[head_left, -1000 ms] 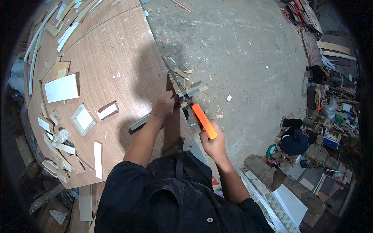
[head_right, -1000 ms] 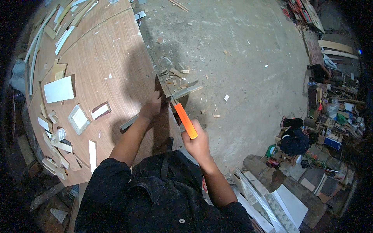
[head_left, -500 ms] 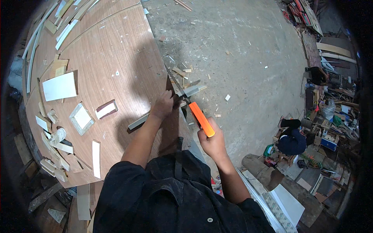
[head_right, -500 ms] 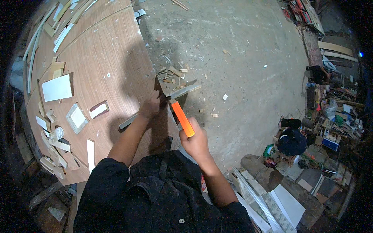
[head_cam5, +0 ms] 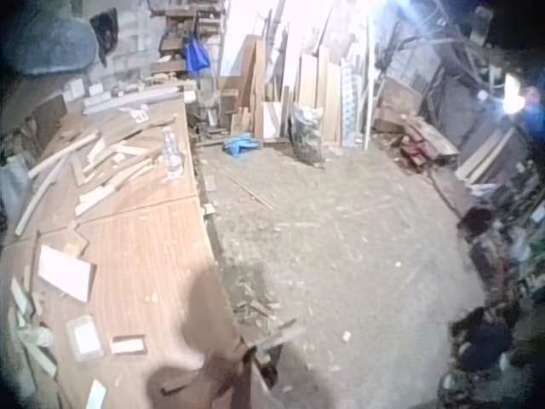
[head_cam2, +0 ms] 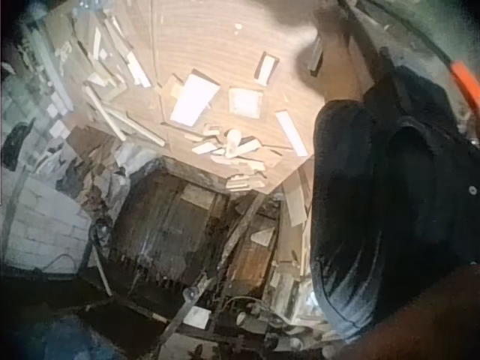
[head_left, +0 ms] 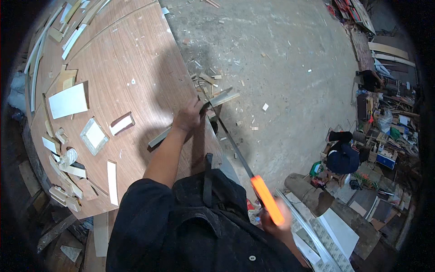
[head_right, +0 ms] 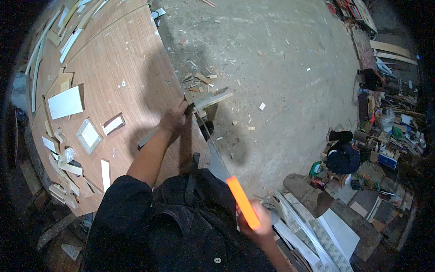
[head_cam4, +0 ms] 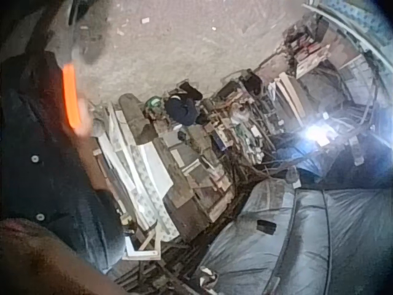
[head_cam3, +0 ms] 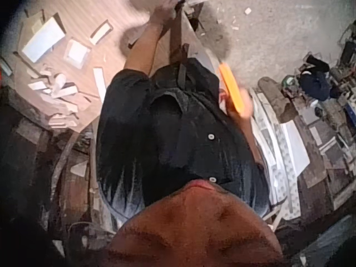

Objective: The person fits pieces of wood together to form a small box, saws a wooden board on a table, sands a smaller wood piece by hand, and applies glue to join components.

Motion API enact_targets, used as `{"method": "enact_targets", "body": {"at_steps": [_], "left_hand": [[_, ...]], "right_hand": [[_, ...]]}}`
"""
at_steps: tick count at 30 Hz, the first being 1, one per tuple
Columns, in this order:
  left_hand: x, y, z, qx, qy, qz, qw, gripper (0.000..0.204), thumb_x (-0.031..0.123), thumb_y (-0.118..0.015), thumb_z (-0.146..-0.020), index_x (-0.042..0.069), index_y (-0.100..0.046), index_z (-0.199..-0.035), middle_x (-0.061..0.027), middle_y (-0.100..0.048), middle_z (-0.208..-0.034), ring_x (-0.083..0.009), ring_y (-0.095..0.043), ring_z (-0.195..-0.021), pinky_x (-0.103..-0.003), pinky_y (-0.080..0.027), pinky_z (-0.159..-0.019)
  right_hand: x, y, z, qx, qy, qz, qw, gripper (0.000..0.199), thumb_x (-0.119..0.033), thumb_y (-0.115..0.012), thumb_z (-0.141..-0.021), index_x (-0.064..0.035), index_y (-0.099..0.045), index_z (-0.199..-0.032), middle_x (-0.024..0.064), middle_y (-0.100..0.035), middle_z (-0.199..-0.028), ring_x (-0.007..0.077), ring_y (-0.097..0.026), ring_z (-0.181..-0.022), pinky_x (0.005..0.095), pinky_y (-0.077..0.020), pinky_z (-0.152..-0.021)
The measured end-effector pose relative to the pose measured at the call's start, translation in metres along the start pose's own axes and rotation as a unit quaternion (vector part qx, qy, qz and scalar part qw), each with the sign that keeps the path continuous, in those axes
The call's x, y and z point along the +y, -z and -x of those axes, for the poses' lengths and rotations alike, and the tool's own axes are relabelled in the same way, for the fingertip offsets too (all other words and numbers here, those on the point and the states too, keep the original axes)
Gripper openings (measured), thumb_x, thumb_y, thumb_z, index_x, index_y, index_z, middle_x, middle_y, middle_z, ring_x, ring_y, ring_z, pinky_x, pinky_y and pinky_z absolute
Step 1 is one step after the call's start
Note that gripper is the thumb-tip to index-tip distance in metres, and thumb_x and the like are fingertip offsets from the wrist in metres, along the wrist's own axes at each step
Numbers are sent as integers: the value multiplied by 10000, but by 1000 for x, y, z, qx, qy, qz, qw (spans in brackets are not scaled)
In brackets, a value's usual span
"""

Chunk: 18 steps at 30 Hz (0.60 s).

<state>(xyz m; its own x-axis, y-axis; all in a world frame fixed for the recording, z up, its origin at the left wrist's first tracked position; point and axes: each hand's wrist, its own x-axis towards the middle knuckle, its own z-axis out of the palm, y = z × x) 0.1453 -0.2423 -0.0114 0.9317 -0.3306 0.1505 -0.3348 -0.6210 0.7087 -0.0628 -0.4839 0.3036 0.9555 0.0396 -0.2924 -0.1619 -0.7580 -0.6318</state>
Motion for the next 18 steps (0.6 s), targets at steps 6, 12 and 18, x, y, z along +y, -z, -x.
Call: {"method": "enact_targets", "body": {"at_steps": [6, 12, 18], "left_hand": [[-10, -9, 3, 9, -40, 13, 999, 172, 76, -655, -805, 23, -577, -949, -168, -557, -944, -385, -587, -917, -458, -507, -798], [-5, -7, 0, 8, -27, 38, 999, 186, 94, -674, -810, 20, -579, -952, -170, -559, -927, -386, -583, -903, -453, -500, -787], [3, 0, -1, 6, -6, 36, 999, 183, 128, -689, -827, 20, -578, -925, -169, -556, -923, -379, -580, -905, -451, -496, -792]], "right_hand": [[-21, 38, 13, -48, -170, -61, 982, 188, -16, -650, -787, -23, -582, -963, 101, -643, -755, 202, -655, -635, 297, -502, -622], [-48, 58, -14, -47, -162, -58, 984, 230, -23, -649, -780, -26, -595, -1003, 118, -635, -765, 251, -651, -655, 320, -510, -640], [-59, 64, -31, -39, -144, -32, 988, 218, -9, -637, -778, -23, -599, -993, 110, -630, -769, 246, -646, -663, 319, -504, -634]]}}
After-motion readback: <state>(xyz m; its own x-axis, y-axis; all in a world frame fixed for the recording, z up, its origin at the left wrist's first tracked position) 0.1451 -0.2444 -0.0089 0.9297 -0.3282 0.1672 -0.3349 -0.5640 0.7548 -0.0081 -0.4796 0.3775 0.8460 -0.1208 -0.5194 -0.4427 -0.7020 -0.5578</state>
